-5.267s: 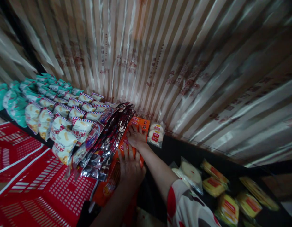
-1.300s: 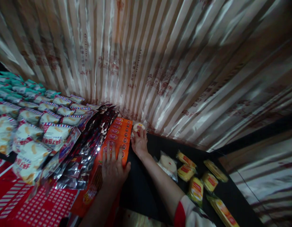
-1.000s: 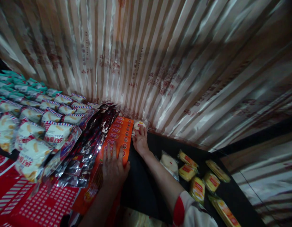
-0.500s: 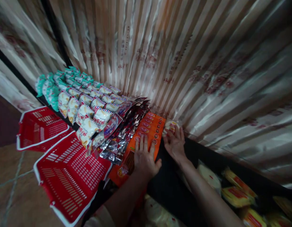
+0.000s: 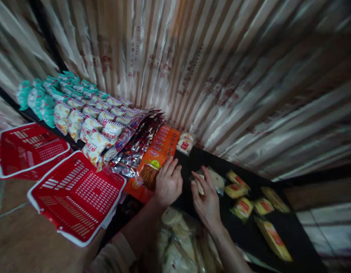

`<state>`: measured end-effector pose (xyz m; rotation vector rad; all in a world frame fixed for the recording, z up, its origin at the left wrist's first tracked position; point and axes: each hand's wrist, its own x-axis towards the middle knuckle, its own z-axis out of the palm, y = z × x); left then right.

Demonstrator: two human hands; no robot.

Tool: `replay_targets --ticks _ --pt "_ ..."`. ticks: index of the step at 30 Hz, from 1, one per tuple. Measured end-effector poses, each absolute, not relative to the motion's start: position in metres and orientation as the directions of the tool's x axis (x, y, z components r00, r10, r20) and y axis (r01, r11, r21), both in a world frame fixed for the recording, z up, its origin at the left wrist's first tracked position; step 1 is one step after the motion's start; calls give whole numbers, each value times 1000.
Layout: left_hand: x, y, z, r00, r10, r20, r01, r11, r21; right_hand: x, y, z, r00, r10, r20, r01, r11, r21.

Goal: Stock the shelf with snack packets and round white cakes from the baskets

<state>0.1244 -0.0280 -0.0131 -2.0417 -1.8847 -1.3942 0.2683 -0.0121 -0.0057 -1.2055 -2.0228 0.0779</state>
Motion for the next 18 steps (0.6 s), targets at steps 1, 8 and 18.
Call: replay_targets --ticks 1,8,18 --pt "131 -34 -13 -105 777 620 783 -320 533 277 -31 -7 -229 791 568 736 522 -430" --pt "195 -95 -25 221 813 538 607 -547 577 359 -164 -49 -142 879 456 827 358 -433" --pt "228 -207 -88 127 988 86 858 -153 489 401 -256 -115 36 932 362 907 122 -403"
